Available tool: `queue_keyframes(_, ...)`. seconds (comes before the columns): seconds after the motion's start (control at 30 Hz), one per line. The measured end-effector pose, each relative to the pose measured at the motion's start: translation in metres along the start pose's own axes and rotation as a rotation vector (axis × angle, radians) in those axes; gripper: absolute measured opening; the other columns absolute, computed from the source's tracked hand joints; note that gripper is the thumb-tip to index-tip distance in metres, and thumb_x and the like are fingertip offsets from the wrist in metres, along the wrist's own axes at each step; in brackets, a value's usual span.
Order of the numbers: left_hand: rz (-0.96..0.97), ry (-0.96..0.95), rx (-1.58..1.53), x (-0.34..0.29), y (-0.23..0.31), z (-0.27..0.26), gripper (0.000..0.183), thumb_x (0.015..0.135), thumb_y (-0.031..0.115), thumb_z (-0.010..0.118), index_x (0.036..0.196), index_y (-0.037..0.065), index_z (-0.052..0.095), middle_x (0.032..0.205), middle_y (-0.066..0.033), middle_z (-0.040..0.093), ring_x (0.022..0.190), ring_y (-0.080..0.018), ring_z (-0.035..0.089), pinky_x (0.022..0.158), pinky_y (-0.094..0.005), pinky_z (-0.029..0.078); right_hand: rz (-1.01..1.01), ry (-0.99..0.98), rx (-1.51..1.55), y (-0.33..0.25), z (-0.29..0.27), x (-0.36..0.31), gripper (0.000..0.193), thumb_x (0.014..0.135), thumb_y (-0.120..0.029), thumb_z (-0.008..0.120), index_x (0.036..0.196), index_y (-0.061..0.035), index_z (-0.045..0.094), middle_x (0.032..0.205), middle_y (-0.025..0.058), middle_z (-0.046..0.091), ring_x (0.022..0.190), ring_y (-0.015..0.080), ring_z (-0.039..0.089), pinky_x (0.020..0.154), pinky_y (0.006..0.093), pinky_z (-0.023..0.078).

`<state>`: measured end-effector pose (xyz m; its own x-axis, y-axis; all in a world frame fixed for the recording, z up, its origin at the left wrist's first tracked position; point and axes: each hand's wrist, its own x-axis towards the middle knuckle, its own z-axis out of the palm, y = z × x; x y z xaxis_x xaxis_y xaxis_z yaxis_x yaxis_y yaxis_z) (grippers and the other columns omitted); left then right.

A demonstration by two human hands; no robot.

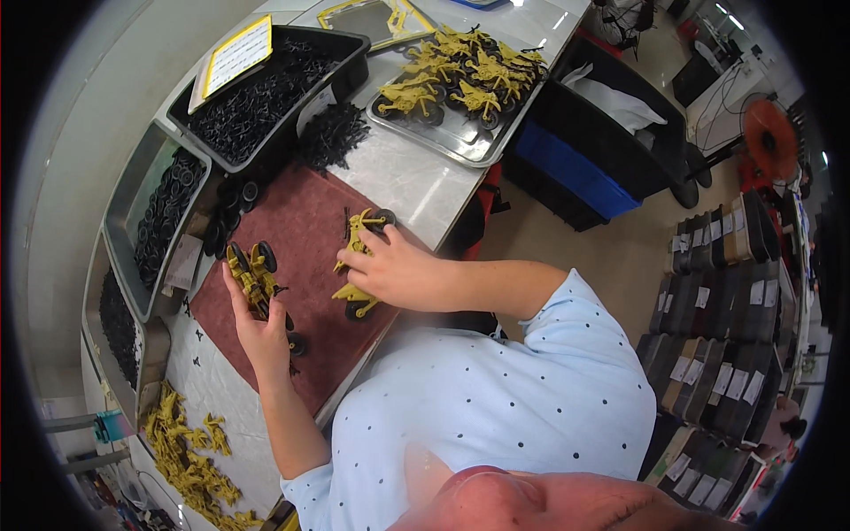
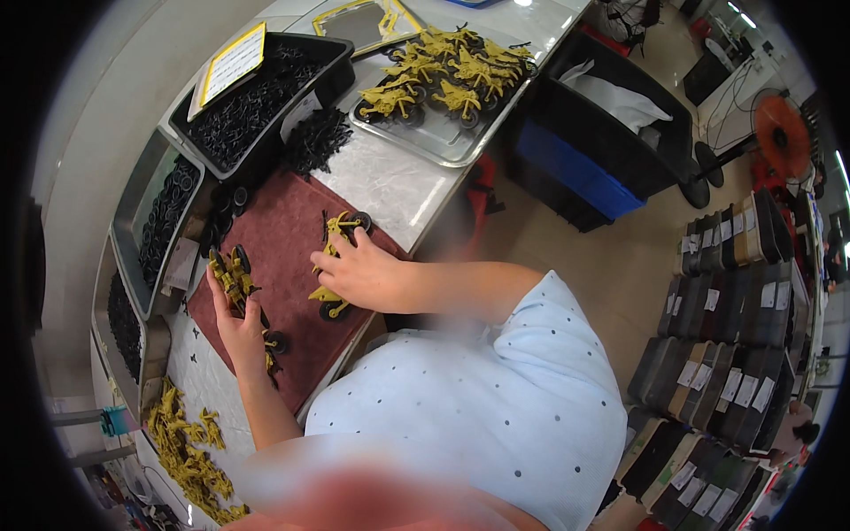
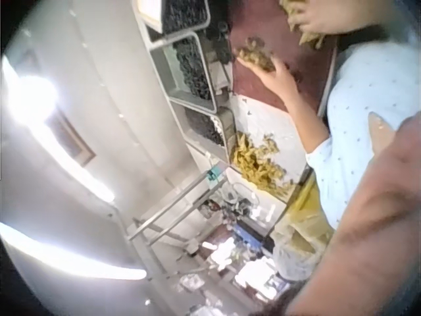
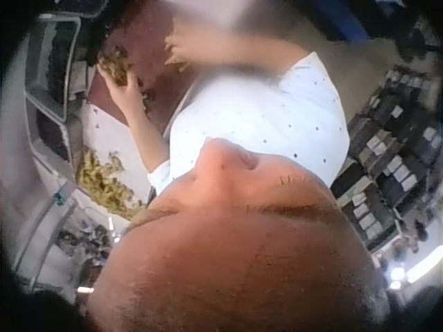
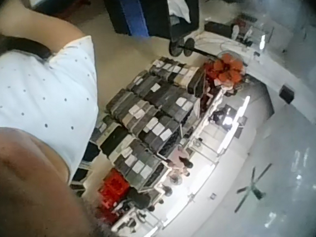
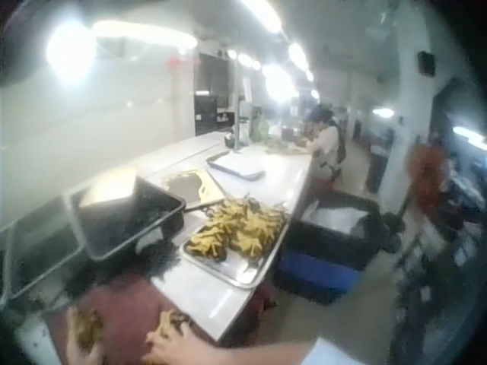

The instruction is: The person assembles toy motorcycles by fitting wheels into plastic frames by hand and placing completed motorcycles onto a tray. The person then takes motorcycle frame pieces from a pile and joins them together on the mat.

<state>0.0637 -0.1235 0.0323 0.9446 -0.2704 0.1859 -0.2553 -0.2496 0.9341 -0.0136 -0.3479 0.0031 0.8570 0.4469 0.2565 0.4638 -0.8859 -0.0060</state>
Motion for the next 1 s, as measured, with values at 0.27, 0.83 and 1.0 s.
queue_keyframes(0.27,0.117,0.045,0.033,0.016,0.012,0.013,0.081,0.084,-0.012,0.049,0.153,0.016,0.018,0.128,-0.0054,0.050,0.100,-0.0116,0.051,0.084,-0.0224,0.043,-0.126,0.061,-0.011,-0.007,0.009,0.003,0.023,0.083,-0.020,0.056,0.101,-0.0058,0.058,0.095,0.0065,0.056,0.110,0.0304,0.051,0.086,0.0525,0.044)
queue_keyframes(0.83,0.086,0.081,0.056,0.002,0.011,0.012,0.080,0.083,-0.012,0.049,0.153,0.015,0.021,0.121,-0.0036,0.052,0.090,-0.0088,0.051,0.077,-0.0201,0.044,-0.128,-0.317,0.060,0.014,0.002,0.029,0.020,0.081,-0.015,0.059,0.099,-0.0071,0.062,0.097,0.0068,0.060,0.096,0.0248,0.058,0.073,0.0345,0.046)
queue_keyframes(1.0,0.111,0.077,0.021,0.003,0.008,0.012,0.081,0.082,-0.013,0.049,0.153,0.015,0.020,0.125,-0.0046,0.052,0.095,-0.0091,0.051,0.079,-0.0202,0.044,-0.129,-0.253,0.091,0.018,-0.003,0.026,0.021,0.077,-0.014,0.064,0.097,-0.0084,0.062,0.095,0.0048,0.062,0.091,0.0231,0.061,0.075,0.0329,0.044)
